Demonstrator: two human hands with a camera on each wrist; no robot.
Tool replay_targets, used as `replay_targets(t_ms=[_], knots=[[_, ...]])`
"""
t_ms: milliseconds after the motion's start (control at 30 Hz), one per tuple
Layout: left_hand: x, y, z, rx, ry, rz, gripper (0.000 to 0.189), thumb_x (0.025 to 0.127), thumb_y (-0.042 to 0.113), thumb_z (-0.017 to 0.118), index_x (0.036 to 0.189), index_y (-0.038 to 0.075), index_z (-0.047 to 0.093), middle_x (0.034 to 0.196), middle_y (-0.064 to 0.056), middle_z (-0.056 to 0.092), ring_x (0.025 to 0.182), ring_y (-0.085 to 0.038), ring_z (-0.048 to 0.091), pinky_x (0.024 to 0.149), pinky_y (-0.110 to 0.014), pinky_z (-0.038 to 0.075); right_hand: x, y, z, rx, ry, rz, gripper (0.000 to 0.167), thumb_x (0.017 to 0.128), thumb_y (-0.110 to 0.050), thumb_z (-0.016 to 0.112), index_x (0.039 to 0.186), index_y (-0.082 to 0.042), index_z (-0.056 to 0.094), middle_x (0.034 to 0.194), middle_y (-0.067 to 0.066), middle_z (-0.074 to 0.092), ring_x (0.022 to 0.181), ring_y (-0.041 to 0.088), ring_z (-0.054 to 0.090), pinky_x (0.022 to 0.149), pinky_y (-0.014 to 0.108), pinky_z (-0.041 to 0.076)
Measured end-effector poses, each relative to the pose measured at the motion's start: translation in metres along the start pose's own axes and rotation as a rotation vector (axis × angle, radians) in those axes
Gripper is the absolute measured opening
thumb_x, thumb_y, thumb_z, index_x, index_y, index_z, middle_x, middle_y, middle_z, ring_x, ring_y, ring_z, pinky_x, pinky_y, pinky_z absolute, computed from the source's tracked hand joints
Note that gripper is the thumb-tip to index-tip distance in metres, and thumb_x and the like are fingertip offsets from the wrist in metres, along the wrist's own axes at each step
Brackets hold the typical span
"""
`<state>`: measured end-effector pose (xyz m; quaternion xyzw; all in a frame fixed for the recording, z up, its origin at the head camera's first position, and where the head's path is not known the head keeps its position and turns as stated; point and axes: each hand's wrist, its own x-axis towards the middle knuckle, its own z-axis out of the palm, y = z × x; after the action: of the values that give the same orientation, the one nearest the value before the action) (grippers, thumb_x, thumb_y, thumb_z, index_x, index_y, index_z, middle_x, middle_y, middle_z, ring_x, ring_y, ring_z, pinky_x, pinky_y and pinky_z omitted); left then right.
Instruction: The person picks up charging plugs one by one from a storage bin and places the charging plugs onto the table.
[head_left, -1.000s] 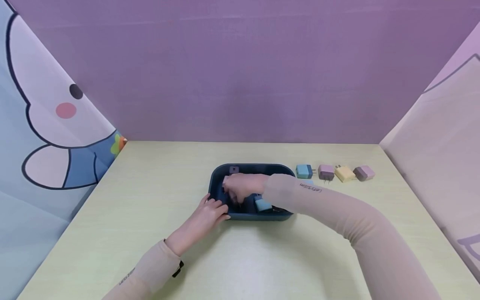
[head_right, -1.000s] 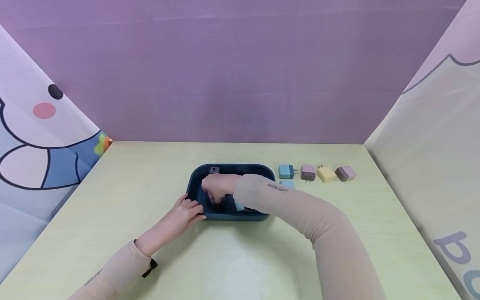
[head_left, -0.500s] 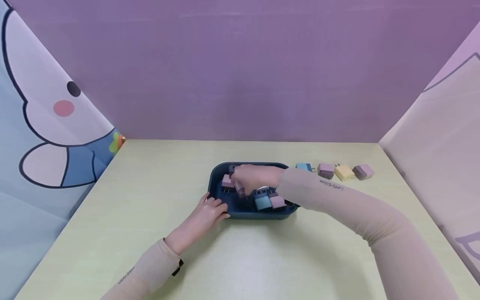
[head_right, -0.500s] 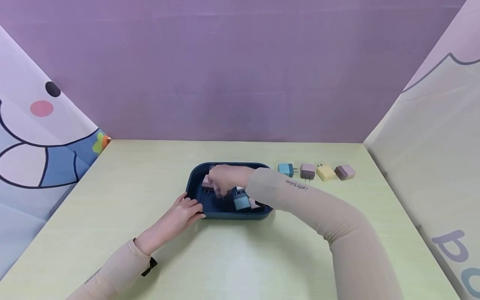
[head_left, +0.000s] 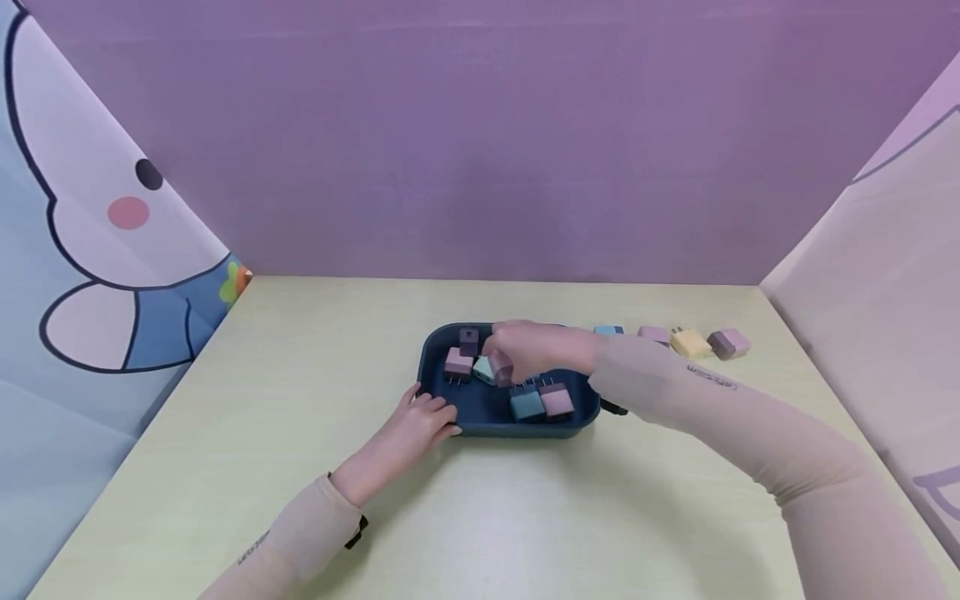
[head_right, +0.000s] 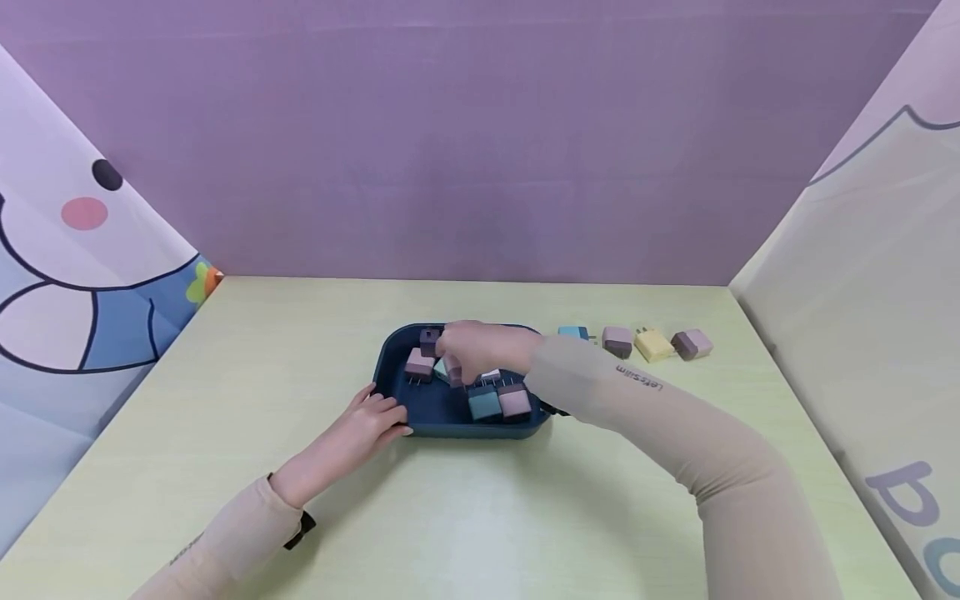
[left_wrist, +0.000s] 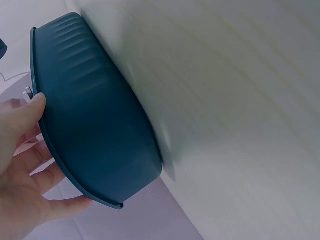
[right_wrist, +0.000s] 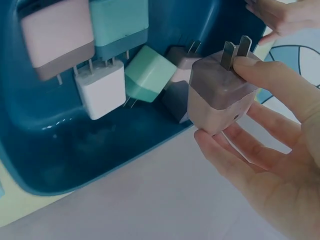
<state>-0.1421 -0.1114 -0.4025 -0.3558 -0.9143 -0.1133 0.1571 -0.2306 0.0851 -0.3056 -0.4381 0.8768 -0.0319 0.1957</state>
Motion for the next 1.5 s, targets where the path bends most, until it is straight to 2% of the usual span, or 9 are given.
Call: replay_targets(t_ms=[267,500,667,1300,1500], knots=[[0.0,0.001,-0.002,-0.017,-0.03,-0.021,0.014,0.078,0.02,0.066,0.075,0.011,0.056,0.069,0.001,0.054,0.068,-0.017,0.052,0.085,-0.056,0.038,-0.019,0.009,0.0,0.031,0.019,0.055,0.046,0.074,0.0,0.066,0.118,-0.001,0.054,0.109,0.012,0.052,0.092,0.019,0.051,0.073,0.026,0.048],[-0.001,0.002,-0.002,-0.017,-0.021,-0.015,0.014,0.078,0.019,0.067,0.074,0.011,0.056,0.068,0.001,0.054,0.067,-0.017,0.052,0.084,-0.056,0.039,-0.039,0.017,-0.002,0.061,0.087,0.069,0.046,0.071,0.003,0.067,0.115,0.001,0.055,0.101,0.011,0.052,0.084,0.019,0.051,0.067,0.026,0.047],[-0.001,0.002,-0.001,-0.012,-0.016,-0.013,0.014,0.078,0.019,0.067,0.073,0.011,0.056,0.068,0.001,0.053,0.067,-0.017,0.051,0.084,-0.056,0.039,-0.051,0.024,-0.001,0.078,0.102,0.098,0.048,0.069,0.005,0.068,0.116,0.002,0.054,0.098,0.01,0.052,0.079,0.018,0.05,0.063,0.025,0.046],[-0.002,0.002,-0.002,-0.014,-0.021,-0.018,0.014,0.078,0.02,0.067,0.074,0.011,0.056,0.069,0.001,0.054,0.067,-0.017,0.052,0.085,-0.056,0.039,-0.082,0.054,0.005,0.111,0.167,0.177,0.049,0.065,0.009,0.068,0.112,0.006,0.055,0.091,0.009,0.051,0.074,0.018,0.047,0.063,0.027,0.047],[-0.002,0.002,-0.002,-0.006,-0.026,-0.021,0.014,0.078,0.02,0.066,0.074,0.011,0.056,0.068,0.001,0.053,0.067,-0.017,0.052,0.085,-0.055,0.039,-0.09,0.065,0.009,0.117,0.199,0.175,0.047,0.063,0.011,0.066,0.109,0.008,0.056,0.089,0.01,0.053,0.073,0.019,0.048,0.063,0.029,0.047]])
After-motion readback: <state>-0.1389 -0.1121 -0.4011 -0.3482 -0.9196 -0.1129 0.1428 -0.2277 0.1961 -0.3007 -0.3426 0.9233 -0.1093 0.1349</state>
